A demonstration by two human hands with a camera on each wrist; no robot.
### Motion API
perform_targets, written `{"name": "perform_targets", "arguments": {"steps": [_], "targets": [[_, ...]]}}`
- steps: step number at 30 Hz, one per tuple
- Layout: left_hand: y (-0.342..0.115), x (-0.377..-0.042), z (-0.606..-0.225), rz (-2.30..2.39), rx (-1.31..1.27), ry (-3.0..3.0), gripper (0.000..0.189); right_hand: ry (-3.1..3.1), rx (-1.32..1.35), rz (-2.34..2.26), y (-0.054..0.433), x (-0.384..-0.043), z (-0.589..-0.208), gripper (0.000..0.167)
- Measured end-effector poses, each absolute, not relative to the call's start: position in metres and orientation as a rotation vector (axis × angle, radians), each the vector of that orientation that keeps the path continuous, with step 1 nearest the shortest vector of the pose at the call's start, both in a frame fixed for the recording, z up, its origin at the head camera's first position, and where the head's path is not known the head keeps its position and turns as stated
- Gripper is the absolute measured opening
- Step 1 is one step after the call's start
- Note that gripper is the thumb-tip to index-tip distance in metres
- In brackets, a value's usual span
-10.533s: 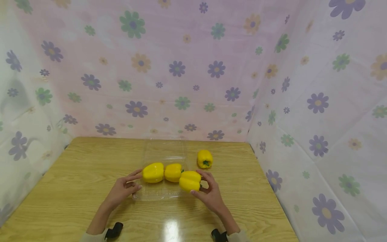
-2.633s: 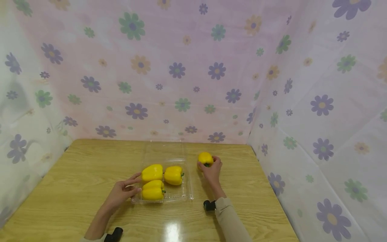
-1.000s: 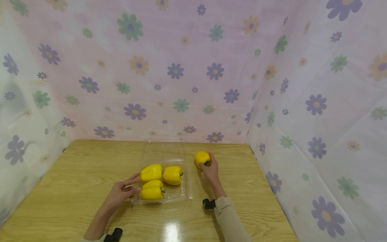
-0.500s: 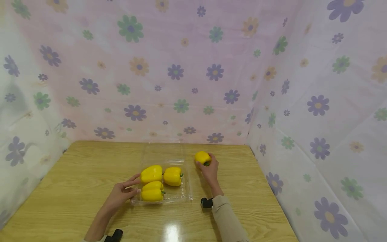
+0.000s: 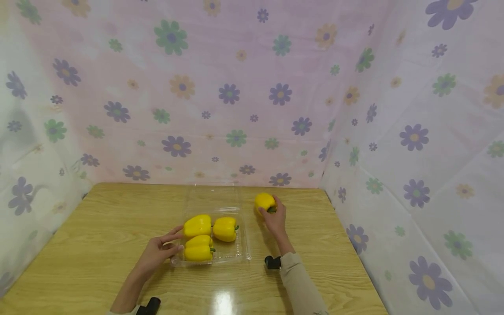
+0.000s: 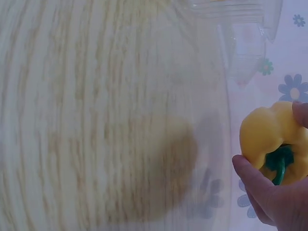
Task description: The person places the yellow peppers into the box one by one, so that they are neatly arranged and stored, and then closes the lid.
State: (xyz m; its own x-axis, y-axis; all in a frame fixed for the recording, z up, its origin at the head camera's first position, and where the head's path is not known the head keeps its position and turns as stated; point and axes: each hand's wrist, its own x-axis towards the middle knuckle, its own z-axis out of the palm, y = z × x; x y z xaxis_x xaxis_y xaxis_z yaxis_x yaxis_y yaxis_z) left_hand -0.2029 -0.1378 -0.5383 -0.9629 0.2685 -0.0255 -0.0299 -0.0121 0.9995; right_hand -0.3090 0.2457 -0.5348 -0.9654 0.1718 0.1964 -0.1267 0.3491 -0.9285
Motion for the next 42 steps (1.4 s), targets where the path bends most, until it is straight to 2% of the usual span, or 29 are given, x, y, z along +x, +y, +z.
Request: {"name": "perform_targets", "arguments": {"steps": [21,30,42], "targets": [[-0.137,-0.202,-0.539,2.095,0.244,2.046,0.050,-2.193,0.088,1.659,0.241,-0.286,-0.531,0.070],[-0.137,-0.203,-0.541,2.114,0.220,2.034,0.049,-2.210,0.178,1.706,0.235,-0.258,-0.506,0.068],[-0.137,-0.204,-0.542,2.114,0.230,2.037,0.050,-2.195,0.264,1.790,0.244,-0.250,-0.510,0.068]]}}
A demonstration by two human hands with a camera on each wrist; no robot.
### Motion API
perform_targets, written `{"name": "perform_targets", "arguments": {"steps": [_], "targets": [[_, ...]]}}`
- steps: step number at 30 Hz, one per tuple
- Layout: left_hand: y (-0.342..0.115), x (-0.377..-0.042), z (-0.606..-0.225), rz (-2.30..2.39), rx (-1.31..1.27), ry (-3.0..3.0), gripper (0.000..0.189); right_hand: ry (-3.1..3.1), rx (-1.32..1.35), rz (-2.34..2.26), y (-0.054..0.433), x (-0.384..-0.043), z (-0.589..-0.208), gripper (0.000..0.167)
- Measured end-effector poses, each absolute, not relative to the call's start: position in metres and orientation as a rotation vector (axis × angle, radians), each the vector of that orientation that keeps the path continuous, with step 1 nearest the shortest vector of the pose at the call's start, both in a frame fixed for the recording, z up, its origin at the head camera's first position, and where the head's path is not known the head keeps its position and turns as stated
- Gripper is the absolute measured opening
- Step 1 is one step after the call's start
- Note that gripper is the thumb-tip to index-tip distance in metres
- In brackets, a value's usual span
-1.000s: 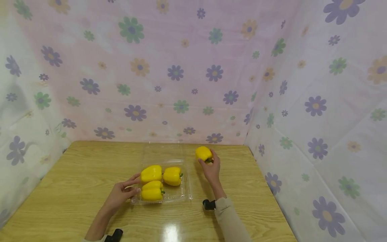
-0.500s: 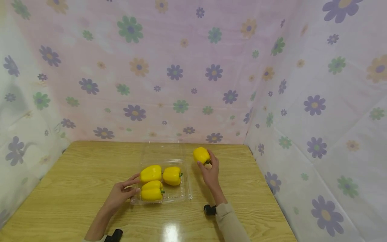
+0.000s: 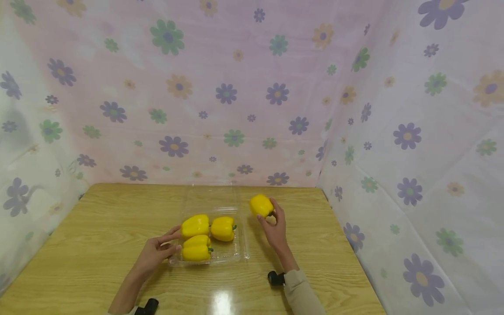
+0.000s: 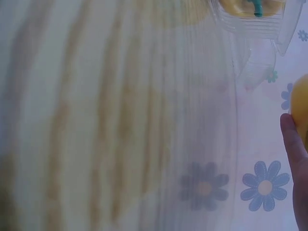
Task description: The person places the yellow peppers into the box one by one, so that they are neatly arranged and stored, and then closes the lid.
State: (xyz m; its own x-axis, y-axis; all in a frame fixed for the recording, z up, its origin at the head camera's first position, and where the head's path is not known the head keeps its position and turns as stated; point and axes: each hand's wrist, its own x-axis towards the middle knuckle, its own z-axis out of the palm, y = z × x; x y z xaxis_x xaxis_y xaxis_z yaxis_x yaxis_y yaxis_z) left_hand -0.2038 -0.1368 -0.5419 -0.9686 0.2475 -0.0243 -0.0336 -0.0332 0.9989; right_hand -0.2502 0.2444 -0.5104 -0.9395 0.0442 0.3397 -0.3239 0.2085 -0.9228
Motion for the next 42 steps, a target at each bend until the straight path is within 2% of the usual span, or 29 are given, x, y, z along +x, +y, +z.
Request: {"name": "perform_targets", "arguments": {"steps": [11,42], "targets": [[-0.137,-0.204,-0.541,2.101,0.252,2.031,0.051,-2.134,0.388,1.841,0.250,-0.260,-0.542,0.067],[-0.138,-0.205,-0.545,2.115,0.234,2.036,0.048,-2.078,0.754,1.879,0.235,-0.241,-0.531,0.065]]}}
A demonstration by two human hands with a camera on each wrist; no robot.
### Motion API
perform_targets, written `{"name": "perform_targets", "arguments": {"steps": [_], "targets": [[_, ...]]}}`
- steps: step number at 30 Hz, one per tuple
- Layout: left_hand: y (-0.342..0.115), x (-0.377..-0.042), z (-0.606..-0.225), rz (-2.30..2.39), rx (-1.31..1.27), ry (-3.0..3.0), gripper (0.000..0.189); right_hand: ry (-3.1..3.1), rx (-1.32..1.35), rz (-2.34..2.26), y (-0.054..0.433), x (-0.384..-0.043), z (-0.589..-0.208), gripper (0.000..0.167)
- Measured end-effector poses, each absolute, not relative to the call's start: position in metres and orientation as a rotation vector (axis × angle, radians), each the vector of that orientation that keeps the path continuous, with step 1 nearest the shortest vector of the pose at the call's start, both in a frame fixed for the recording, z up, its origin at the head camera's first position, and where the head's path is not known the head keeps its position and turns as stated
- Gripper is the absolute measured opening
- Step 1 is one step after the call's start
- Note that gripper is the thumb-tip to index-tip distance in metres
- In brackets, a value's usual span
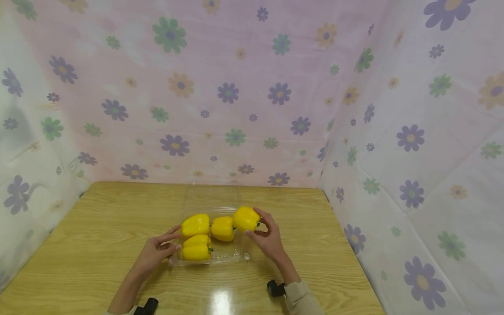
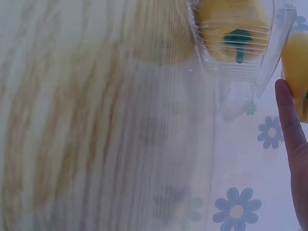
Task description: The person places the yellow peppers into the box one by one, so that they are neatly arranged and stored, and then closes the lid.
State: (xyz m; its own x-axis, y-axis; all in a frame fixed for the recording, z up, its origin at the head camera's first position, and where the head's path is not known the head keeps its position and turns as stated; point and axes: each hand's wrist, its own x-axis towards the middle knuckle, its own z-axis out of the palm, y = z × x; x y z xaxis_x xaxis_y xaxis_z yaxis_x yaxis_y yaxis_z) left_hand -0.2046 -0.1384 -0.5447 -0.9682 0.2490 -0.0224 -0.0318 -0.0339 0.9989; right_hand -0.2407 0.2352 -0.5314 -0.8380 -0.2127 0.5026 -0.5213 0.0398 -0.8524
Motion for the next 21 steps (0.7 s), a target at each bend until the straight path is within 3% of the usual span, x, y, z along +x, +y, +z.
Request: {"name": "perform_targets", "arguments": {"steps": [21], "targets": [[-0.139,-0.204,-0.546,2.117,0.267,2.026,0.050,-2.292,0.923,1.871,0.225,-0.218,-0.517,0.063]]}}
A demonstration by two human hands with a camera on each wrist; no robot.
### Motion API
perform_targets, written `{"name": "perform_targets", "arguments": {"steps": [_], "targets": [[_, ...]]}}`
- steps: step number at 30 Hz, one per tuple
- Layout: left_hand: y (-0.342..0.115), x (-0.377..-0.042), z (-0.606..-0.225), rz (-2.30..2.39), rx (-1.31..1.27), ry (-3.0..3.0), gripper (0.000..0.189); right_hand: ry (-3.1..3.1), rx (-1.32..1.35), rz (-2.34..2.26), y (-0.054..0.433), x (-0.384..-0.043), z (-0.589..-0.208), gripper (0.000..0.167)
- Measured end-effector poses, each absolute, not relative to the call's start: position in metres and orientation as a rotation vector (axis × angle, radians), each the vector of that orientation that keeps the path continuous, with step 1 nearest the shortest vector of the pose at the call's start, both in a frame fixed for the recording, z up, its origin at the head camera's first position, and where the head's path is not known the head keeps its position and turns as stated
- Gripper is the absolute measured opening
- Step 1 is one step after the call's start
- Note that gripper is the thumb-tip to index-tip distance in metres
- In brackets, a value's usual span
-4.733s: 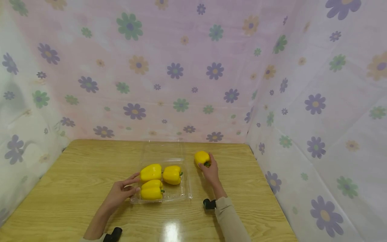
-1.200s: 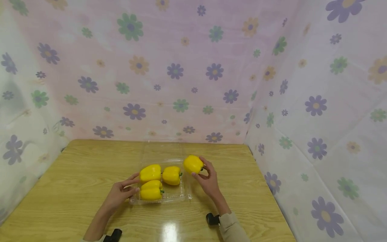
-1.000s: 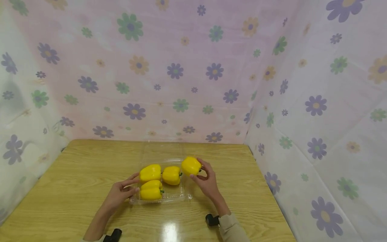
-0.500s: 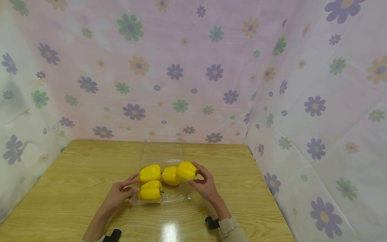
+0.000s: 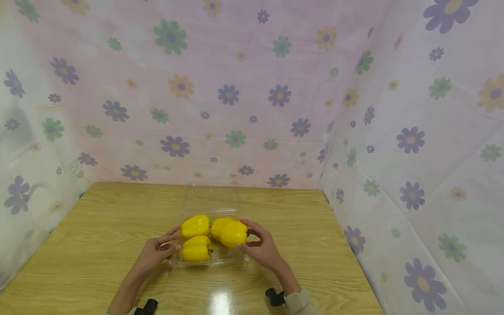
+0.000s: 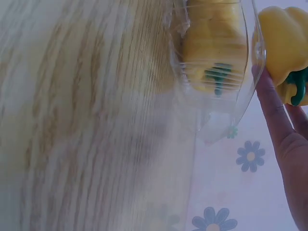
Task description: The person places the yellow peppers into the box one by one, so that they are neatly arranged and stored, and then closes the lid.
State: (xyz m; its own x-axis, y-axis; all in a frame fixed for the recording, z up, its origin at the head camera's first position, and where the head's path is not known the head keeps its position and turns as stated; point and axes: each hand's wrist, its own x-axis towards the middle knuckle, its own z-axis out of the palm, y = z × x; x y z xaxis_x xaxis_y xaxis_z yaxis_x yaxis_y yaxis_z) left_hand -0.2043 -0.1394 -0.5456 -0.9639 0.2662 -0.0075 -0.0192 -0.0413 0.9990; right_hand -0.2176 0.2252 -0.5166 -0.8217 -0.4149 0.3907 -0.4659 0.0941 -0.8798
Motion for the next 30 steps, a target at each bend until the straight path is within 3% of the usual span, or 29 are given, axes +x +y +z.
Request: {"name": "perform_targets", "arguments": {"steps": [30], "targets": [[-0.139,-0.204,-0.544,2.120,0.273,2.009,0.050,-2.745,0.866,1.778,0.209,-0.214,-0.496,0.061]]}}
